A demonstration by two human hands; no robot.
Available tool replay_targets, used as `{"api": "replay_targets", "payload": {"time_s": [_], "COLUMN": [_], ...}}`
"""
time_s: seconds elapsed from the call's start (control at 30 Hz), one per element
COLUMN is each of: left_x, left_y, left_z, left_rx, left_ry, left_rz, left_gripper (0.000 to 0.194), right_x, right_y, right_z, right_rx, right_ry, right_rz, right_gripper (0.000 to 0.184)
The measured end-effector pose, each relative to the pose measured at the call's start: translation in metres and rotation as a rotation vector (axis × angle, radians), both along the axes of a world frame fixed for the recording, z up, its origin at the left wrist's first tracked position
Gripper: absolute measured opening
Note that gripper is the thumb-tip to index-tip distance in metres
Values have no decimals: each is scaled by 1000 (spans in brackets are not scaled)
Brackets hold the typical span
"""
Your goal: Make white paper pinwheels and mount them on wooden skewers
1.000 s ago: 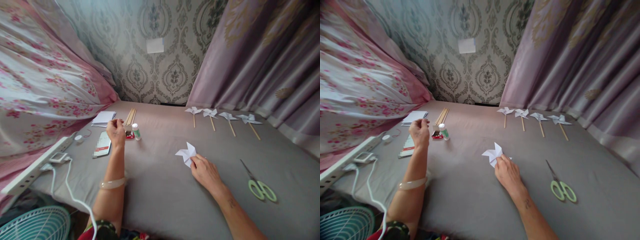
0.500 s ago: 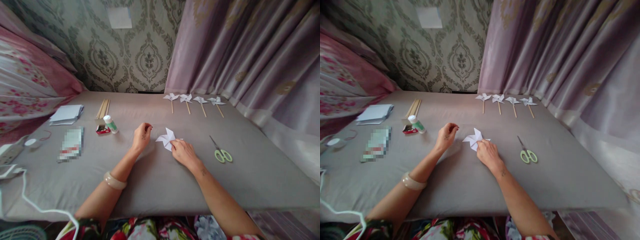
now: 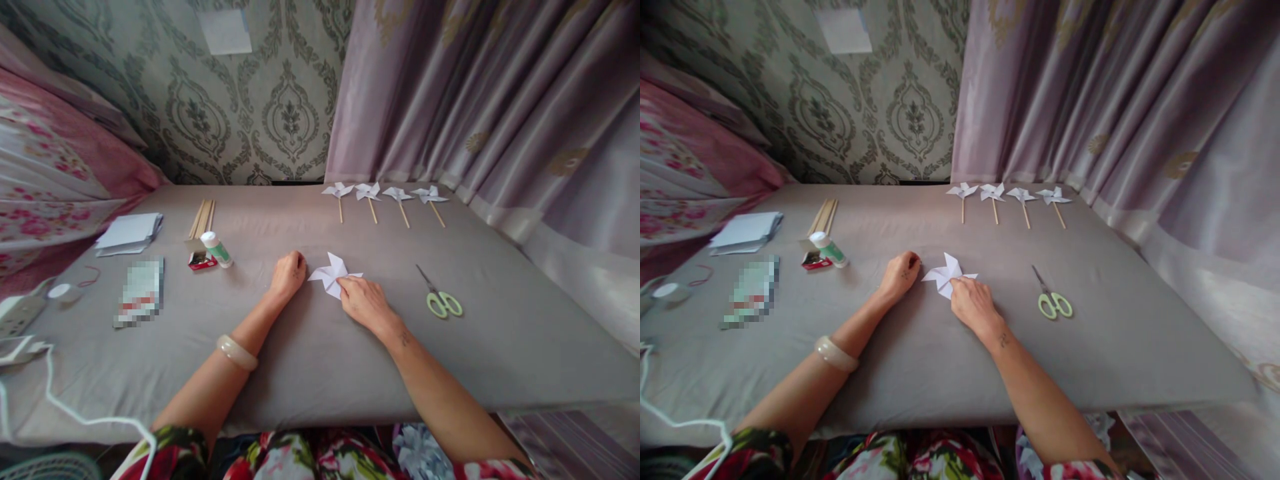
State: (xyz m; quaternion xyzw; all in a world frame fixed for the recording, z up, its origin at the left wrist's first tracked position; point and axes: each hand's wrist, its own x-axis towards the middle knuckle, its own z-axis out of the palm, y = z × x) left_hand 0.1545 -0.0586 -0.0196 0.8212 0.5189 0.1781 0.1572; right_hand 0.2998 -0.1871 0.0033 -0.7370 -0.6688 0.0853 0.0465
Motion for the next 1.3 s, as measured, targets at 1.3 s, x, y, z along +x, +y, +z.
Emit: {"api": "replay_targets", "payload": {"time_s": [1.3], "left_x": [47], "left_y": [-11], "left_z": [33], "left_rx": [-290], "left_ry": [159], "left_rz": [-189], "left_gripper": [23], "right_x": [1], "right_y": [-6], "right_z": [1], "right_rx": [13], "right_ry": [80], "right_rz": [-39], "right_gripper": [38]}}
